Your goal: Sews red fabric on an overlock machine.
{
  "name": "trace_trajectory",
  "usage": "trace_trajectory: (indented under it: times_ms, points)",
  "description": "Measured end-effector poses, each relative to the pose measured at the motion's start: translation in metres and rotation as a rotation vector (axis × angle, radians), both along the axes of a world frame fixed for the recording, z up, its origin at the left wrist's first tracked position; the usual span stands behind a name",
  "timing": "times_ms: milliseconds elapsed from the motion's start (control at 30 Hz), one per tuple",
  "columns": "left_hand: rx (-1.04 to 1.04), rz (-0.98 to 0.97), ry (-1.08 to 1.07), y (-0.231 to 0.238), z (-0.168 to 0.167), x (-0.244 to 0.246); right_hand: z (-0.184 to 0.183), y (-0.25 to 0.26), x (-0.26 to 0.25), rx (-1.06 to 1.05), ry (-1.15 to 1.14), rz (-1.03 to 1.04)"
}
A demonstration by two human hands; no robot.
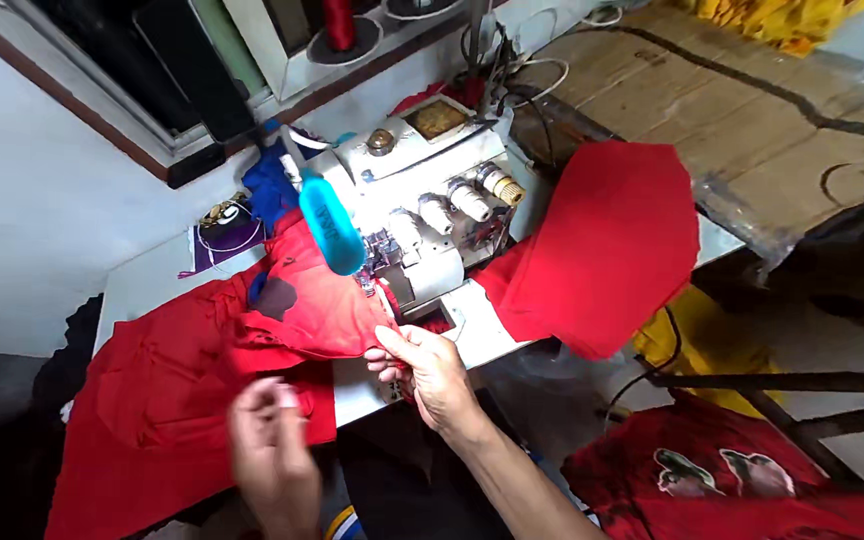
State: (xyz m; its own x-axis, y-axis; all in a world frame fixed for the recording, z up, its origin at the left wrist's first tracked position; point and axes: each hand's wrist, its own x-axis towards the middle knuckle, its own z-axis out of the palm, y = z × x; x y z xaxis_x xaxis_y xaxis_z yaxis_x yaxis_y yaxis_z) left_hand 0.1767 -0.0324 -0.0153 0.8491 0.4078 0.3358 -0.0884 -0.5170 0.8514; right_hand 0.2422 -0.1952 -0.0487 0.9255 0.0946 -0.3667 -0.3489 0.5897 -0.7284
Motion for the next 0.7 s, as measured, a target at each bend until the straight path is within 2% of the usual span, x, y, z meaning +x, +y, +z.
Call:
trace_trajectory:
  times_ms: [33, 100, 167, 200, 367, 433, 567, 633, 700]
  points:
    - [0.139, -0.124, -0.083, -0.015, 0.000, 0.001, 0.001, 0.001, -0.001, -0.029, -0.010, -0.016]
    - [0.383, -0.232, -0.141, -0.036, -0.004, 0.026, 0.001, 0.004, -0.004, -0.116, -0.040, -0.058]
    - [0.599, -0.202, -0.017, -0.042, -0.015, 0.056, 0.002, 0.005, -0.002, -0.191, -0.049, -0.101]
    - [0.642, -0.174, 0.042, -0.042, -0.020, 0.068, 0.003, 0.005, 0.001, -0.203, -0.044, -0.114]
    - [0.658, -0.148, 0.219, -0.034, -0.018, 0.094, 0.002, 0.015, 0.023, -0.310, -0.028, -0.198]
    - [0.652, -0.144, 0.226, -0.029, -0.017, 0.111, -0.001, 0.017, 0.032, -0.326, -0.037, -0.218]
    - [0.565, -0.108, 0.326, -0.021, -0.015, 0.135, -0.002, 0.009, 0.030, -0.351, -0.058, -0.192]
    - [0.485, -0.071, 0.379, -0.015, -0.013, 0.134, -0.008, -0.002, 0.025, -0.432, -0.114, -0.181]
    - [0.410, -0.055, 0.464, -0.009, -0.006, 0.119, -0.019, -0.017, 0.021, -0.653, -0.208, -0.222]
